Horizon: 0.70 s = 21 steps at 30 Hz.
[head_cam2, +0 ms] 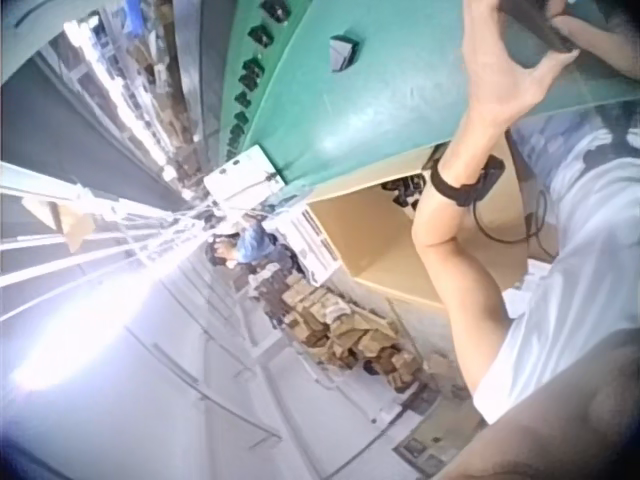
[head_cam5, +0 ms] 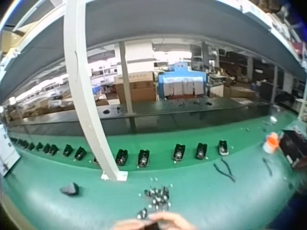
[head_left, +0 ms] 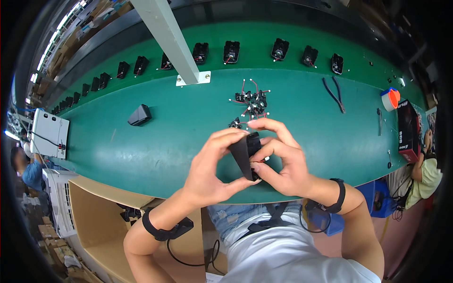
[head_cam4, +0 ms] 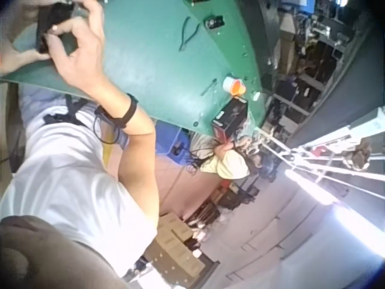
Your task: The person assembles small black electronic devices by inserting wired circuit boards into plastic casings. They repeatedly pick up casings from a cardboard box and circuit boards from the table, connect them, and place the finished units on the green workbench.
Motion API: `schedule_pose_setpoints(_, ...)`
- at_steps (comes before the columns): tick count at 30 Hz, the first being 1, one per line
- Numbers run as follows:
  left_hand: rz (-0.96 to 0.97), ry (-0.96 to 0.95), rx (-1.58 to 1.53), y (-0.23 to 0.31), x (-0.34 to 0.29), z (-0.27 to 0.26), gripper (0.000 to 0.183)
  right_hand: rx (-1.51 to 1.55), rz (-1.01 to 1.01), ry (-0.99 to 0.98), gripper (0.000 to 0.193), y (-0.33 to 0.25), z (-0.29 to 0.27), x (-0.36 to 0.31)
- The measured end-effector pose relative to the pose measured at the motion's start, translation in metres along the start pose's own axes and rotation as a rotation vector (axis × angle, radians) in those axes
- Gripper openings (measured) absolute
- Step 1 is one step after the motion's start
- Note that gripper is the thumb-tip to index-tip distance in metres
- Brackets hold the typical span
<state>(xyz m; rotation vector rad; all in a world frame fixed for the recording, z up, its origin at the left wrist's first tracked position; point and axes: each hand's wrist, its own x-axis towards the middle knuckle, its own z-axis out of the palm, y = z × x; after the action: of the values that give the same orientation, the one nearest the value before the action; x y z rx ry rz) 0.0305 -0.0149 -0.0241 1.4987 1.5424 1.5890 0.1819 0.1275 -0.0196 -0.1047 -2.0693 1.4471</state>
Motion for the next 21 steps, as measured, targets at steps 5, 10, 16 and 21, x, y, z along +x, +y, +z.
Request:
schedule_pose_setpoints(5, 0.16, -0.056, 0.434, 0.022, 0.01, -0.011, 0.082, 0.137, -0.04, -0.178, 0.017, 0.012, -0.013, 0.002)
schedule_pose_setpoints(10, 0.194, -0.031, 0.575, 0.023, 0.009, -0.015, 0.083, 0.39, 0.051, -0.28, 0.021, 0.015, -0.008, 0.003)
schedule_pose_setpoints(16, 0.194, -0.129, 0.717, 0.03, 0.012, -0.008, 0.08, 0.759, 0.33, -0.239, 0.017, 0.015, -0.008, -0.002)
schedule_pose_setpoints(21, 0.111, 0.016, 0.877, 0.019, 0.022, -0.047, 0.059, -0.016, -0.079, -0.054, 0.022, 0.009, -0.079, 0.024)
